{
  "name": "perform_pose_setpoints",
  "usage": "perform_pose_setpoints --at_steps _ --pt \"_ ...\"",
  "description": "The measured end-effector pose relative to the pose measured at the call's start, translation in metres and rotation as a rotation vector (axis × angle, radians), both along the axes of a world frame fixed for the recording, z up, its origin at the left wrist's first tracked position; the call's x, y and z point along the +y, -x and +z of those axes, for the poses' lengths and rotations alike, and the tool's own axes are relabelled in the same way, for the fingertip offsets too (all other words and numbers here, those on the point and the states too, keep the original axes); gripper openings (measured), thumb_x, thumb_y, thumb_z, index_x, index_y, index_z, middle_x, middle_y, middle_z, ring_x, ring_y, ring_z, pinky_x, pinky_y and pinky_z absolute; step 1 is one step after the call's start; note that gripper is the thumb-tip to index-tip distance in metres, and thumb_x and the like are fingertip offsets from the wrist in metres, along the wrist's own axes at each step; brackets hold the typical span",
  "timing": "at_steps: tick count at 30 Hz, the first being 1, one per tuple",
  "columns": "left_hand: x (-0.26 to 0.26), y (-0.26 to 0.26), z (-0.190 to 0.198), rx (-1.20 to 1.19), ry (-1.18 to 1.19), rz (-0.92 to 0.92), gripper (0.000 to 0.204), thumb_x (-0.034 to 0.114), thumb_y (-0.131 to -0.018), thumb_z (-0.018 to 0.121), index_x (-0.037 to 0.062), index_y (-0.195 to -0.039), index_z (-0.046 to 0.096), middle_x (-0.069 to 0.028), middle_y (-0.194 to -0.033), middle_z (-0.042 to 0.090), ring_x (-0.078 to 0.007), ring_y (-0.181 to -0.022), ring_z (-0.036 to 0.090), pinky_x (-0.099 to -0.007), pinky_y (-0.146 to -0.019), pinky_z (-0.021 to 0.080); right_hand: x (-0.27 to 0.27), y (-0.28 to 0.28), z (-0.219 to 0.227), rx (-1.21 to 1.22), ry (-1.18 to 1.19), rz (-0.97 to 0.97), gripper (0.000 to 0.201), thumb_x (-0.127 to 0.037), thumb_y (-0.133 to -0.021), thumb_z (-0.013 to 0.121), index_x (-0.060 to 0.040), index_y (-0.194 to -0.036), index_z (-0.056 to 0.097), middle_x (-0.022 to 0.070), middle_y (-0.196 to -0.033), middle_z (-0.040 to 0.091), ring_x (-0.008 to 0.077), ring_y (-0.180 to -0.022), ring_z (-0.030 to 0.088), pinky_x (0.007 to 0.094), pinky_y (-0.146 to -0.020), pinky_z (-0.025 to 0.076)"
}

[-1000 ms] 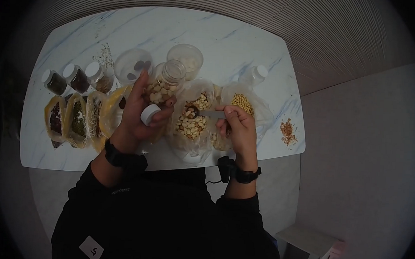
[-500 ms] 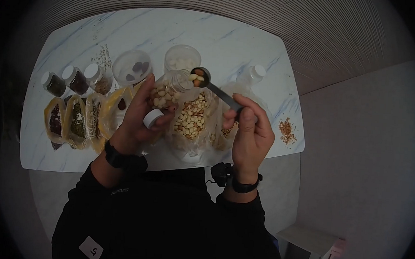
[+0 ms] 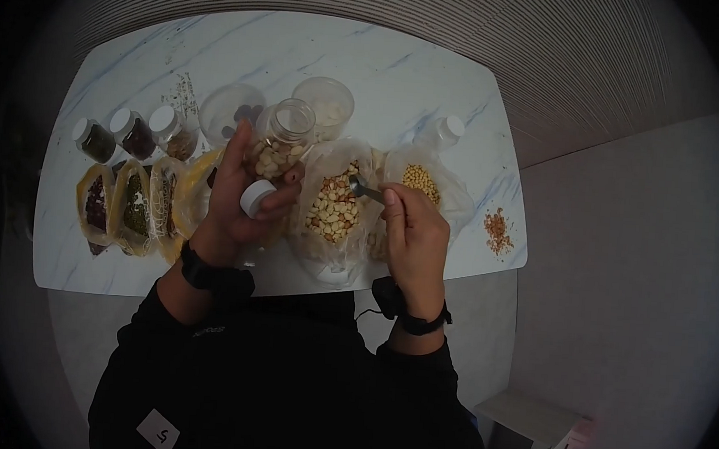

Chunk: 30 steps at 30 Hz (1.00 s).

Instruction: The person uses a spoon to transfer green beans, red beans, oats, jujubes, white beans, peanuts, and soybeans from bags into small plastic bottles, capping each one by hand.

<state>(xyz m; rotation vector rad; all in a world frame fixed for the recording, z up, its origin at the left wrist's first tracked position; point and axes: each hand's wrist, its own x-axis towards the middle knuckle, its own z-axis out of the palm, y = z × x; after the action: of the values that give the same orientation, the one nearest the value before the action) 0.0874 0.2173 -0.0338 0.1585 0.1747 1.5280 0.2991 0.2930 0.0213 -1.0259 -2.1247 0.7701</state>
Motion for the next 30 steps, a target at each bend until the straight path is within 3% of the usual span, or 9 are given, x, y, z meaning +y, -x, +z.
perform_pose_setpoints --at_steps 4,6,7,9,12,19,23,25,30 --pt "0.001 -0.002 0.0 0.04 0.029 0.008 0.055 0.064 -0.094 0.04 0.0124 -0.102 0.057 -0.0094 -0.079 0.057 -0.012 -0.047 0.047 -0.02 -0.034 0.032 0.004 0.002 -0.024 -0.113 -0.027 0.03 0.019 -0.016 -0.097 0.056 0.0013 -0.098 0.066 0.0064 -0.071 0.06 0.0132 -0.062 0.058 0.0285 -0.059 0.047" --pt "0.002 -0.003 0.0 0.058 0.026 0.007 0.055 0.064 -0.094 0.04 0.0124 -0.102 0.057 -0.0093 -0.079 0.057 -0.012 -0.047 0.047 -0.0201 -0.034 0.032 0.004 0.003 -0.027 -0.059 0.222 0.075 0.023 -0.019 -0.098 0.054 0.0003 -0.099 0.066 0.0039 -0.068 0.06 0.0105 -0.059 0.056 0.0256 -0.056 0.044" --pt "0.001 -0.003 0.0 0.055 0.049 0.008 0.055 0.064 -0.094 0.04 0.0123 -0.101 0.057 -0.0094 -0.078 0.057 -0.0119 -0.047 0.047 -0.0202 -0.034 0.032 0.005 0.003 -0.029 -0.056 0.223 0.071 0.023 -0.019 -0.098 0.054 0.0003 -0.099 0.066 0.0039 -0.068 0.06 0.0105 -0.059 0.056 0.0256 -0.056 0.044" --pt "0.002 -0.003 0.0 0.053 0.07 0.01 0.055 0.064 -0.094 0.04 0.0122 -0.101 0.057 -0.0095 -0.078 0.057 -0.0118 -0.047 0.047 -0.0203 -0.034 0.032 0.008 0.005 -0.031 0.134 0.616 0.086 0.024 -0.021 -0.1 0.053 -0.0014 -0.101 0.067 0.001 -0.066 0.06 0.0072 -0.056 0.051 0.0222 -0.054 0.041" --pt "0.001 -0.003 0.001 0.06 0.063 0.023 0.054 0.064 -0.094 0.04 0.0123 -0.101 0.056 -0.0097 -0.078 0.057 -0.0119 -0.047 0.047 -0.0202 -0.034 0.031 0.015 0.002 -0.038 0.24 0.7 0.078 0.026 -0.024 -0.1 0.052 -0.0032 -0.102 0.067 -0.001 -0.067 0.06 0.0051 -0.054 0.049 0.0192 -0.052 0.039" --pt "0.002 -0.002 -0.002 0.062 0.068 0.025 0.054 0.064 -0.094 0.042 0.0126 -0.1 0.057 -0.0101 -0.078 0.057 -0.0121 -0.048 0.048 -0.02 -0.035 0.031 0.037 -0.024 -0.035 0.446 0.734 0.03 0.028 -0.026 -0.099 0.054 -0.001 -0.102 0.067 0.0008 -0.066 0.059 0.0068 -0.053 0.049 0.0204 -0.051 0.039" --pt "0.002 -0.002 -0.003 0.078 0.08 0.01 0.054 0.063 -0.094 0.042 0.0121 -0.097 0.058 -0.0098 -0.077 0.058 -0.0121 -0.048 0.048 -0.0203 -0.035 0.032 0.035 -0.025 -0.022 0.726 0.714 0.113 0.03 -0.023 -0.1 0.051 0.0033 -0.106 0.063 0.0035 -0.067 0.06 0.009 -0.054 0.05 0.0223 -0.052 0.042" --pt "0.002 -0.004 -0.002 0.09 0.098 0.003 0.054 0.063 -0.094 0.042 0.0117 -0.097 0.058 -0.0094 -0.077 0.058 -0.0122 -0.048 0.049 -0.0205 -0.035 0.032 0.029 -0.02 -0.011 0.853 0.608 0.176 0.029 -0.022 -0.1 0.052 0.0037 -0.11 0.061 0.004 -0.07 0.061 0.0092 -0.057 0.051 0.0232 -0.055 0.044" --pt "0.002 -0.007 0.0 0.158 0.122 0.014 0.053 0.062 -0.094 0.043 0.0107 -0.098 0.059 -0.008 -0.075 0.059 -0.0123 -0.047 0.048 -0.0209 -0.035 0.033 0.006 0.0 0.005 0.821 0.327 0.153 0.027 -0.017 -0.099 0.055 0.0048 -0.115 0.06 0.0051 -0.076 0.061 0.0102 -0.064 0.055 0.0225 -0.06 0.046"
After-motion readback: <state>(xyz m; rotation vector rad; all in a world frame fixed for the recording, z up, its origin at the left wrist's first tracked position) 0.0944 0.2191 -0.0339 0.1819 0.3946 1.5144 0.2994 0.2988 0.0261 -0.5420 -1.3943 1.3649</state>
